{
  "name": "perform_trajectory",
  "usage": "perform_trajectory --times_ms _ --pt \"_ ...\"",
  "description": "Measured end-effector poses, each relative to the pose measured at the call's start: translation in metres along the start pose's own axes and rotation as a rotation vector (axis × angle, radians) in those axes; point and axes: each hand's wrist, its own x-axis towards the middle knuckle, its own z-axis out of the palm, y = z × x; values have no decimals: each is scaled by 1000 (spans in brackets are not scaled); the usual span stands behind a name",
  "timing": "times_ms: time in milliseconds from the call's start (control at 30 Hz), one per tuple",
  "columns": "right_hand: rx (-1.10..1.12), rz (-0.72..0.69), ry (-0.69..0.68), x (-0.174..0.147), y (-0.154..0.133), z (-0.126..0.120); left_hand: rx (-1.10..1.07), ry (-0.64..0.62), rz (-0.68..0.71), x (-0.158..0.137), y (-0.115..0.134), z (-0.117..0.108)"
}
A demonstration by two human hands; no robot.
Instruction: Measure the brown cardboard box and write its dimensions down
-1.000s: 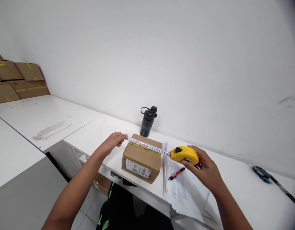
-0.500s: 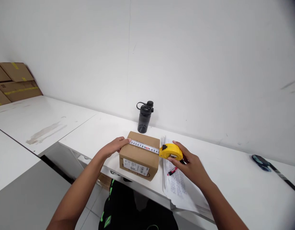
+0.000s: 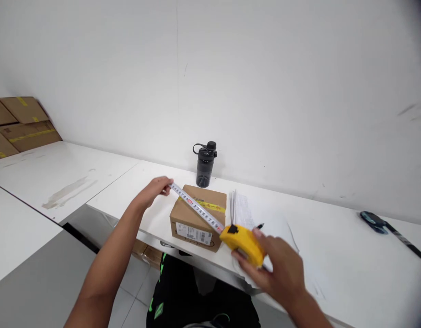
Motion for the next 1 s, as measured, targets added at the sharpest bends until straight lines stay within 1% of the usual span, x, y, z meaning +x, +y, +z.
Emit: perform_trajectory --times_ms 67,100,133,167,233,267,333,400,500,567,667,833,900,1000 --pt "22 23 63 1 -45 -7 -10 9 59 17 17 8" --pt "60 -4 102 3 -66 -7 -4 -29 103 27 26 16" --pt "101 -26 131 4 -85 -5 32 -121 162 36 33 24" --pt "127 -6 135 5 -100 0 102 -207 208 44 39 34" --pt "149 77 106 6 -120 12 289 -341 258 58 45 52" --pt "139 130 74 6 -125 19 380 -371 259 63 44 59" --pt "101 204 6 5 -128 32 504 -398 244 70 40 69" --pt "65 234 -34 5 -127 41 554 -436 231 71 35 71" --pt "27 241 -39 9 -120 49 646 -493 230 67 29 69" --pt "10 251 -35 14 -114 54 720 -504 235 61 29 68" --pt "14 257 -47 21 -106 60 764 -475 233 52 29 69" --pt "42 267 -47 22 -102 63 688 -410 234 40 25 73" --pt "37 278 -41 23 -100 60 667 -344 255 36 26 72" --pt "-3 232 2 24 -90 51 572 -219 280 26 36 66"
